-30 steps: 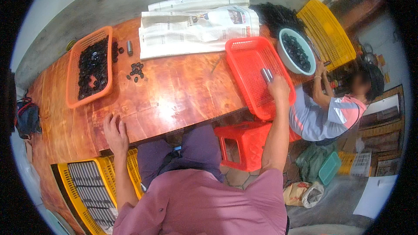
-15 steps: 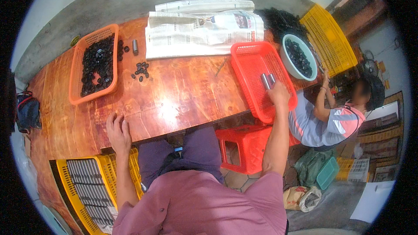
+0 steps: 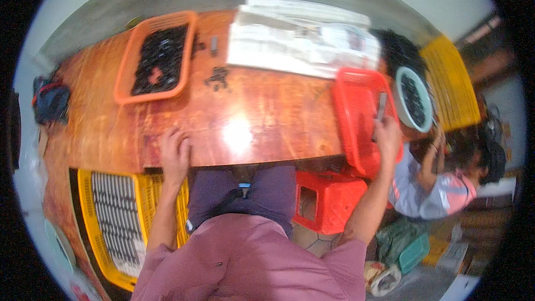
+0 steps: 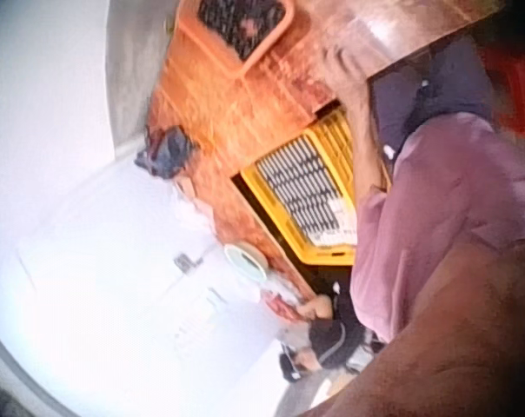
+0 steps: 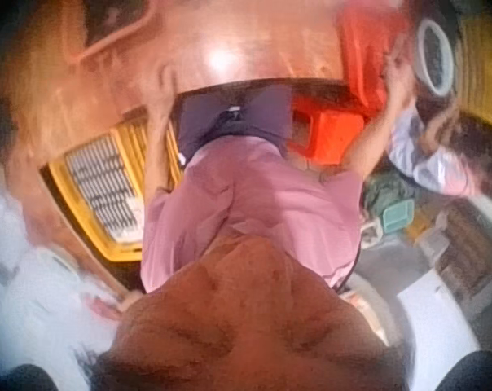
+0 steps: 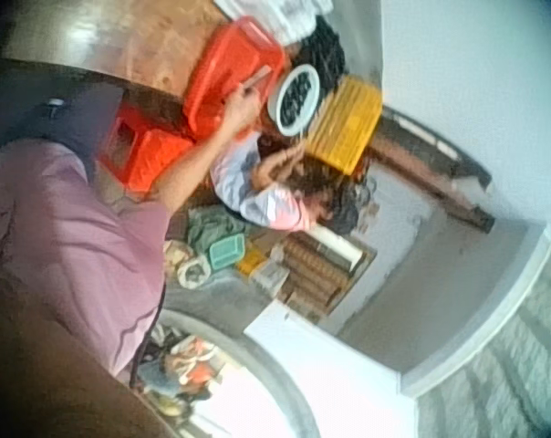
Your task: The person repeatedly picks small black circular pieces and inserts them into a metal cylinder, then places the assembled cylinder into a yellow crate. The process is repeated multiple times with consistent hand motions.
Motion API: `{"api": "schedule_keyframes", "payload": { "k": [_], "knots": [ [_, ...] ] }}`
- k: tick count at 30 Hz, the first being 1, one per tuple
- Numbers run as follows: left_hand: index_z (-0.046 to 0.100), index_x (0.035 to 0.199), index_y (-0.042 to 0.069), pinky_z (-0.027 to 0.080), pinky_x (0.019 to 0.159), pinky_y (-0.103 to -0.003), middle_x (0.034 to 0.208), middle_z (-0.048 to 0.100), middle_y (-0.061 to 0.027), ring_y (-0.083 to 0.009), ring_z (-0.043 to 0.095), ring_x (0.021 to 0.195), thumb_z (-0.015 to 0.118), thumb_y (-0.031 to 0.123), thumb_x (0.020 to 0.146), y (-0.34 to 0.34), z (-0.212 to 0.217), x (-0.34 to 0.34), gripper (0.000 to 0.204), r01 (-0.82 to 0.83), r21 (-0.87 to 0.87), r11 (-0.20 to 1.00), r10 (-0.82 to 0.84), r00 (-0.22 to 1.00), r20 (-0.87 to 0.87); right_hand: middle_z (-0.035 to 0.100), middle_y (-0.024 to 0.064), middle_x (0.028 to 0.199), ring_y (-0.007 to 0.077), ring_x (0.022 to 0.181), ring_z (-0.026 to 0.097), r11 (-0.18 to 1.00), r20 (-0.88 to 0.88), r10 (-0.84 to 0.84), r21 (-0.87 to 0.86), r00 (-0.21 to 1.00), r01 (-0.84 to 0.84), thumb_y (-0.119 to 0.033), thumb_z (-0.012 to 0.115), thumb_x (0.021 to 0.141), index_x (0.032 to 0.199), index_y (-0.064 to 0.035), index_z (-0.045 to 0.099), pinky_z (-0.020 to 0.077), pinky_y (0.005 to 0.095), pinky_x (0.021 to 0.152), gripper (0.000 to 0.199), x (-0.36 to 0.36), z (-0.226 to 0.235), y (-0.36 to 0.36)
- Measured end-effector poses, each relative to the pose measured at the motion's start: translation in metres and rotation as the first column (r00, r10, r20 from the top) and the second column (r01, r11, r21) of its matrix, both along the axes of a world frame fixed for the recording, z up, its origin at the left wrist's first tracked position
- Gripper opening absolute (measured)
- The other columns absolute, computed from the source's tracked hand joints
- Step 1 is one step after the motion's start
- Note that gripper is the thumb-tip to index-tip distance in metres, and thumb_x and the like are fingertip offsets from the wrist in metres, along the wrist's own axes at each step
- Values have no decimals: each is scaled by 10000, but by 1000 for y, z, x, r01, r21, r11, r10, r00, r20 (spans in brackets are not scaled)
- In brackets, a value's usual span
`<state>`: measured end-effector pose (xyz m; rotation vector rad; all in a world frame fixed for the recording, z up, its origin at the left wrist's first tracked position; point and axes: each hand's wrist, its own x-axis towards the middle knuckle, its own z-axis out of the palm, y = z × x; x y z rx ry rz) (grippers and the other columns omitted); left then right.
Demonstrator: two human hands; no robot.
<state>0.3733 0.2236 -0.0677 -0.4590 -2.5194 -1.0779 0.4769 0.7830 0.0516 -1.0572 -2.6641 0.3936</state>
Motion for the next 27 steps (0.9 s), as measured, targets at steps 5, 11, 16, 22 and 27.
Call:
{"api": "schedule_keyframes", "payload": {
  "k": [5,11,16,22,27],
  "knots": [
    [565,1354,-9,490,990,-328,1284,653,-123,-208,623,1166,597,123,1022,45,20,8,359,75,729,681,-515,757,403,692,63,947,166,860,663,659,-419,328,-541,846,-523,-113,630,953,1193,33,664,534,321,774,283,-29,33,-123],
    [471,1439,-35,543,969,-353,1278,646,-157,-200,654,1115,601,212,1040,97,15,-16,487,-120,942,313,-717,621,317,701,57,1080,137,950,642,136,-410,481,-838,775,-528,-134,666,956,1240,29,652,520,283,844,328,-83,-65,-269],
    [501,1398,-40,535,999,-368,1285,641,-161,-213,654,1134,586,211,1045,80,4,-28,442,-159,926,342,-712,599,366,700,33,974,83,827,608,14,-414,463,-881,784,-473,-126,657,975,1235,35,654,479,256,696,305,-101,-93,-310],
    [447,1435,-44,526,1022,-375,1317,621,-177,-233,640,1178,602,145,1026,73,-7,-34,476,-145,947,287,-769,554,318,705,30,958,93,806,622,23,-379,458,-899,804,-437,-118,676,963,1238,35,659,490,256,705,316,-109,-101,-311],
    [411,1453,-36,529,1033,-381,1301,619,-192,-248,639,1184,605,117,1018,70,-17,-36,500,-212,961,179,-797,541,268,695,22,870,95,770,618,96,-354,470,-890,809,-446,-143,680,967,1170,27,698,493,262,682,265,-110,-99,-315]
  ]
}}
